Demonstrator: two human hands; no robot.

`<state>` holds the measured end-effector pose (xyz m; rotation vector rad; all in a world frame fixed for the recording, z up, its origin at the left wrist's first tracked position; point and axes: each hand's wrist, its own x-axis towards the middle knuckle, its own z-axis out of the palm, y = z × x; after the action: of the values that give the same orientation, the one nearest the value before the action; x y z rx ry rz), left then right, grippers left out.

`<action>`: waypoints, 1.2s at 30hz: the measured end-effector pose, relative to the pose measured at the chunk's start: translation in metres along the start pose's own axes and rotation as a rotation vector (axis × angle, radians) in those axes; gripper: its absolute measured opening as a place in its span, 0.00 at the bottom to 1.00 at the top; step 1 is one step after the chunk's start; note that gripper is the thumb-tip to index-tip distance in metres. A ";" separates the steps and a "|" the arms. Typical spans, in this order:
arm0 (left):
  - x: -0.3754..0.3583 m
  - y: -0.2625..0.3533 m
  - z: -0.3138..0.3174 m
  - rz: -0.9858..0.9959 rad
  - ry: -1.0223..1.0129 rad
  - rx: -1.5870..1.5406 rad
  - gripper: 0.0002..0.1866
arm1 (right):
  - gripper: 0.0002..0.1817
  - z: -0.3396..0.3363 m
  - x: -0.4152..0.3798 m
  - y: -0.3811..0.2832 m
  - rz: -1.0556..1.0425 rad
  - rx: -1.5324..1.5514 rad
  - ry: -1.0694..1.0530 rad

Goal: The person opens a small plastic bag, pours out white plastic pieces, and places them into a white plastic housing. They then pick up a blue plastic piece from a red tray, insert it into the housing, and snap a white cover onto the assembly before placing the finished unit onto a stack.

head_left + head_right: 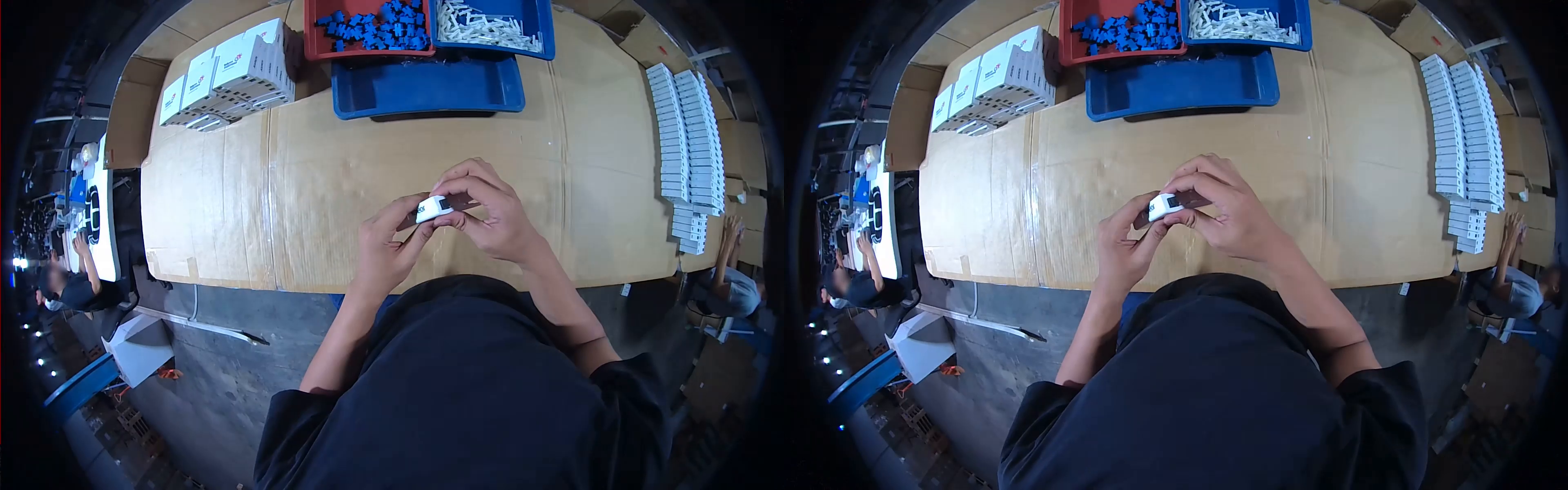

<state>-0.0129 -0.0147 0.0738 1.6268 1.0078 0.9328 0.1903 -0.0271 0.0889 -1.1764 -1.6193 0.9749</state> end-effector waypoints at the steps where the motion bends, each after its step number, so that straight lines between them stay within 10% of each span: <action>1: -0.001 -0.003 -0.001 -0.025 -0.006 -0.045 0.17 | 0.19 0.001 0.000 -0.001 0.016 0.027 0.009; 11: -0.014 -0.016 0.007 -0.128 0.102 -0.635 0.22 | 0.23 -0.005 -0.005 0.003 0.135 0.588 0.040; 36: -0.005 -0.010 0.002 -0.006 0.052 -0.699 0.19 | 0.17 -0.007 -0.001 -0.005 -0.088 0.240 0.041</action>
<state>-0.0143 -0.0179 0.0628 1.0138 0.6115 1.1637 0.1956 -0.0284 0.0956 -0.9482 -1.4638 1.0492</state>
